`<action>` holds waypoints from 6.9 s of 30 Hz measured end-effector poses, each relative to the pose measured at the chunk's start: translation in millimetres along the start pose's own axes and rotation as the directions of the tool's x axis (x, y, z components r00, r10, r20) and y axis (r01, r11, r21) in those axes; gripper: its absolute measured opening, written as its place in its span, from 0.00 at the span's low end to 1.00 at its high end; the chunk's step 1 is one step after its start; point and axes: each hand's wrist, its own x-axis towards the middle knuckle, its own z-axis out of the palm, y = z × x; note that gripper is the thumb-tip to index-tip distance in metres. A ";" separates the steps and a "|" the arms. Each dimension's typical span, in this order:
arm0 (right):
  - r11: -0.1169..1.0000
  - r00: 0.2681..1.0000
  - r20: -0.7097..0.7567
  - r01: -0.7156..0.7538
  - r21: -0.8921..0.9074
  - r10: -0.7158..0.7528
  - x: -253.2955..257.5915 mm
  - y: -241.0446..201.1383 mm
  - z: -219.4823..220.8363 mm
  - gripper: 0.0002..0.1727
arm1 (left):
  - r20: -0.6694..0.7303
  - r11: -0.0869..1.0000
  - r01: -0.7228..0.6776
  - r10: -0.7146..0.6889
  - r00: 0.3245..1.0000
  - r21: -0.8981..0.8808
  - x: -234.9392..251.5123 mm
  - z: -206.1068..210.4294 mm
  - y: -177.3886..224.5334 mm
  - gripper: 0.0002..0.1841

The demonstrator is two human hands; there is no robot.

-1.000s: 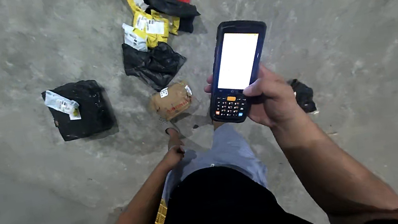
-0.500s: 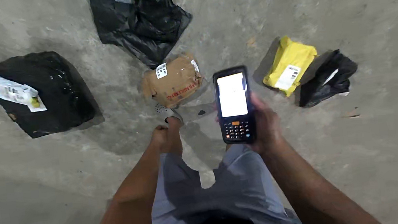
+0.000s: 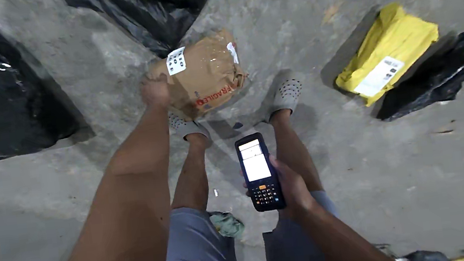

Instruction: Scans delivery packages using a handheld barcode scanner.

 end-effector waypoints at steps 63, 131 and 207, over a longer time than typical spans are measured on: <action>0.995 0.898 0.439 -0.066 0.079 0.025 33.8 10.3 6.3 0.35 | -0.153 0.571 -0.199 0.127 0.980 -0.796 -155.5 42.7 -59.7 0.10; 0.861 0.867 0.481 0.339 -0.380 -0.130 36.4 -4.5 232.8 0.46 | 0.193 0.187 0.339 -0.537 0.821 -0.922 7.8 -205.6 -307.1 0.44; 0.897 0.876 0.476 -0.145 0.416 -0.079 173.7 -204.7 147.5 0.37 | -0.011 0.884 -0.200 0.215 0.977 -0.423 155.4 31.9 211.2 0.20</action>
